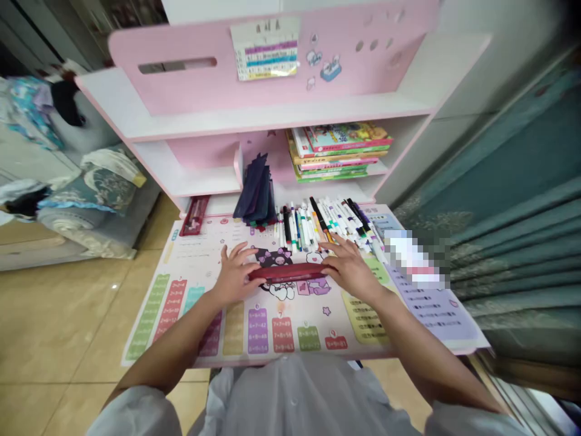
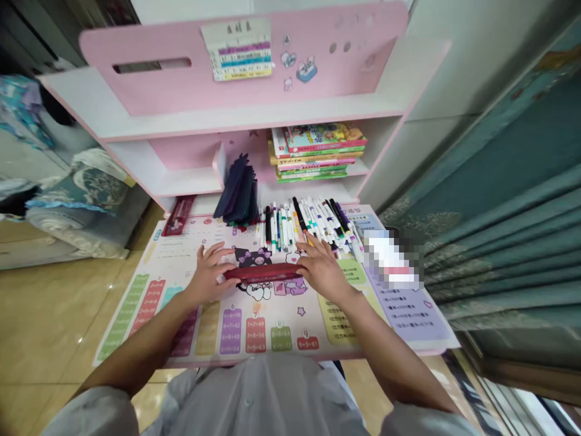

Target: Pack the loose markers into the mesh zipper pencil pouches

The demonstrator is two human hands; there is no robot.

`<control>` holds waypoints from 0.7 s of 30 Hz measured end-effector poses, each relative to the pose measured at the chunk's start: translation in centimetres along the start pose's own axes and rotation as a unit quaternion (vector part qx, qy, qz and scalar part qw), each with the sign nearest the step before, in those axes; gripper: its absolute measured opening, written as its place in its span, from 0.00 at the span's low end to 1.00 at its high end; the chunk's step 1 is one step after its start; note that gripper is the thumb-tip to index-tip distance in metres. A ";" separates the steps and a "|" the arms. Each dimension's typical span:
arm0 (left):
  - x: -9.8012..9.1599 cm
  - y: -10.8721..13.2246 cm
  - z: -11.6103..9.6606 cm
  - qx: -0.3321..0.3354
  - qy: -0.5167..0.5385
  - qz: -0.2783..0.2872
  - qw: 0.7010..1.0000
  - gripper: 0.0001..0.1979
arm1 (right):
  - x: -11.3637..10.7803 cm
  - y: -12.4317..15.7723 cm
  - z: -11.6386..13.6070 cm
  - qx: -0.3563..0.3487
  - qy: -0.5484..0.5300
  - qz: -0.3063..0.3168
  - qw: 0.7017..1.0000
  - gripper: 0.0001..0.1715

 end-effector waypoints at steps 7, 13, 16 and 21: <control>0.5 0.3 -2.2 0.046 -0.030 -0.007 0.998 0.11 | 0.1 0.4 0.4 -0.012 -0.030 -0.014 0.999 0.13; -4.0 2.1 -2.6 0.067 -0.027 -0.149 0.986 0.12 | -1.5 -0.9 2.6 -0.042 -0.095 -0.053 0.993 0.11; -6.3 3.5 -1.6 0.030 -0.037 -0.178 0.983 0.12 | -1.8 -2.3 4.3 -0.066 -0.129 -0.085 0.986 0.11; -9.0 6.8 1.8 -0.085 -0.066 -0.198 0.974 0.15 | -0.9 -3.8 6.8 -0.067 -0.160 -0.172 0.970 0.16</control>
Point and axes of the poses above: each hand's wrist, its own y-axis away from the middle knuckle, its own x-axis out of the palm, z = x × y, the point moved 7 cm from there along -y, towards the middle knuckle, and after that the axes turned 1 degree about -x, right-handed, at the moved point
